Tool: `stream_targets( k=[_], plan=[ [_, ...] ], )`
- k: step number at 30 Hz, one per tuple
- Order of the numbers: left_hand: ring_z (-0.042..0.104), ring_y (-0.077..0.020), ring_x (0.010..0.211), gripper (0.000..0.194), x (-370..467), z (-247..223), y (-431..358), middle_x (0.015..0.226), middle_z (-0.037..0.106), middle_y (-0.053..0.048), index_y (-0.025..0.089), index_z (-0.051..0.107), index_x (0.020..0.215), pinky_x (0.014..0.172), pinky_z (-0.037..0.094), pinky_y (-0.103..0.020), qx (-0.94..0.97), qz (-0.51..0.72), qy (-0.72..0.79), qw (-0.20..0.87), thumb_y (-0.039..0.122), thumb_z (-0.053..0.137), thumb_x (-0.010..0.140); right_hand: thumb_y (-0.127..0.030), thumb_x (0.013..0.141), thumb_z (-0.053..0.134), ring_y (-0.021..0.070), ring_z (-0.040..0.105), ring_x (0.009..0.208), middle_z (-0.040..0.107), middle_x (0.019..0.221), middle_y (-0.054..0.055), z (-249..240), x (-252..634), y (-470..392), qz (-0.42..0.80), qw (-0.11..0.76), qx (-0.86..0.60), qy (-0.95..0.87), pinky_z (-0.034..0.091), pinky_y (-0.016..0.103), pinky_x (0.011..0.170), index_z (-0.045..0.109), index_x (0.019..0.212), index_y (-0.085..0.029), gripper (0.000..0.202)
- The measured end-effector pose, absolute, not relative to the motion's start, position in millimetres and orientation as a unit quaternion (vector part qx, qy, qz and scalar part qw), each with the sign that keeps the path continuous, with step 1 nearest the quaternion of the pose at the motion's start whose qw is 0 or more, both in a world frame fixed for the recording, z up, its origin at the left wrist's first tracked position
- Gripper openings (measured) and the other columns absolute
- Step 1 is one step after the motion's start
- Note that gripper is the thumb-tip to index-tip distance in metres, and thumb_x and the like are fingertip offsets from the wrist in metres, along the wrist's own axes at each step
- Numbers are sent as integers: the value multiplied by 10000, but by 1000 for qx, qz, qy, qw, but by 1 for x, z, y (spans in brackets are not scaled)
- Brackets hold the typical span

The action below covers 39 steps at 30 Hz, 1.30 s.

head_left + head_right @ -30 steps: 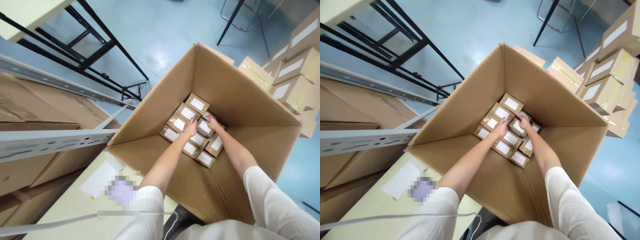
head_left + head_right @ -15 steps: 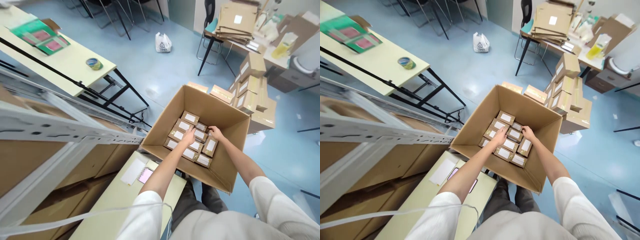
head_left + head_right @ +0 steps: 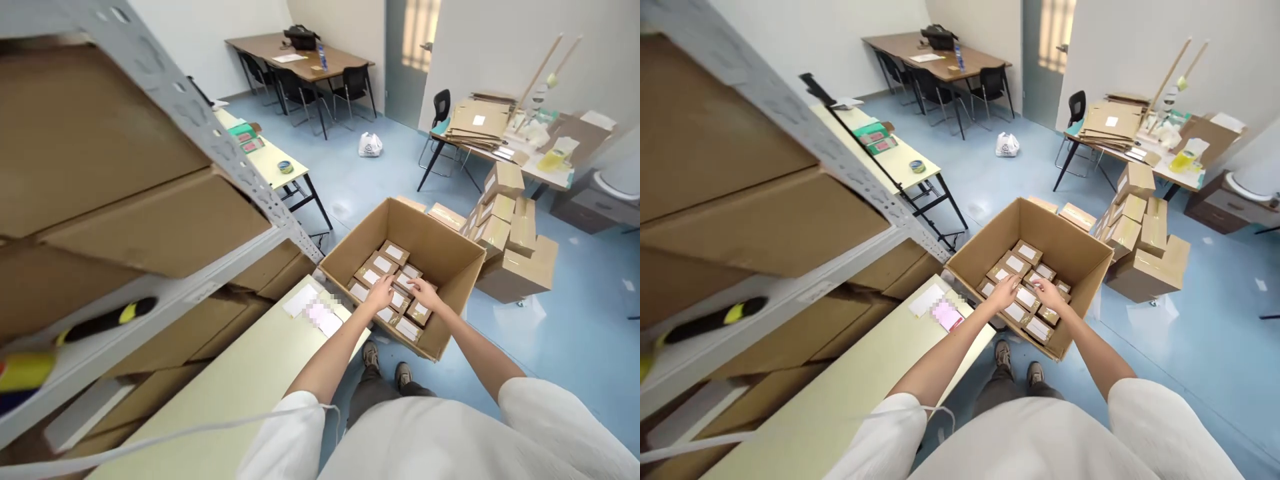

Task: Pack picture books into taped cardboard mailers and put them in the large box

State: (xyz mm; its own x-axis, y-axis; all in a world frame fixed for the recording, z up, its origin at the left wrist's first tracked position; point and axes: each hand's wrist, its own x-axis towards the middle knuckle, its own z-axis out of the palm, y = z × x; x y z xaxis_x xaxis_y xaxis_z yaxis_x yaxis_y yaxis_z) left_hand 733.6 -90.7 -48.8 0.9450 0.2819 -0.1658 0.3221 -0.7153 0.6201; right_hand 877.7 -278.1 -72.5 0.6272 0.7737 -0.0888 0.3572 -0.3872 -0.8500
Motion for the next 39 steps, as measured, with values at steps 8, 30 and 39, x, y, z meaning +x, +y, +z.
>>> stream_targets(
  k=[8,30,39],
  plan=[
    [556,-297,1467,571,658,-13,-140,1583,570,-148,199,558,1539,1259,436,-469,908,48,239,340,141,552,971,-297,889,589,236,742,1023,783,1234,103,-44,843,-298,297,422,-739,-433,592,437,1017,775,1153,-226,331],
    [547,-286,1491,516,210,20,-198,1595,591,-139,201,573,1516,1281,417,-488,747,210,576,257,229,551,1000,-241,933,576,217,755,1065,793,1235,87,-13,446,-157,421,320,-471,-706,600,429,1038,779,1148,-242,295],
    [536,-291,1491,526,43,29,-282,1589,585,-147,186,563,1518,1289,405,-497,621,286,704,192,225,559,993,-260,938,575,218,745,1069,791,1249,87,4,237,-147,472,218,-300,-800,599,420,1025,781,1161,-236,305]
  ],
)
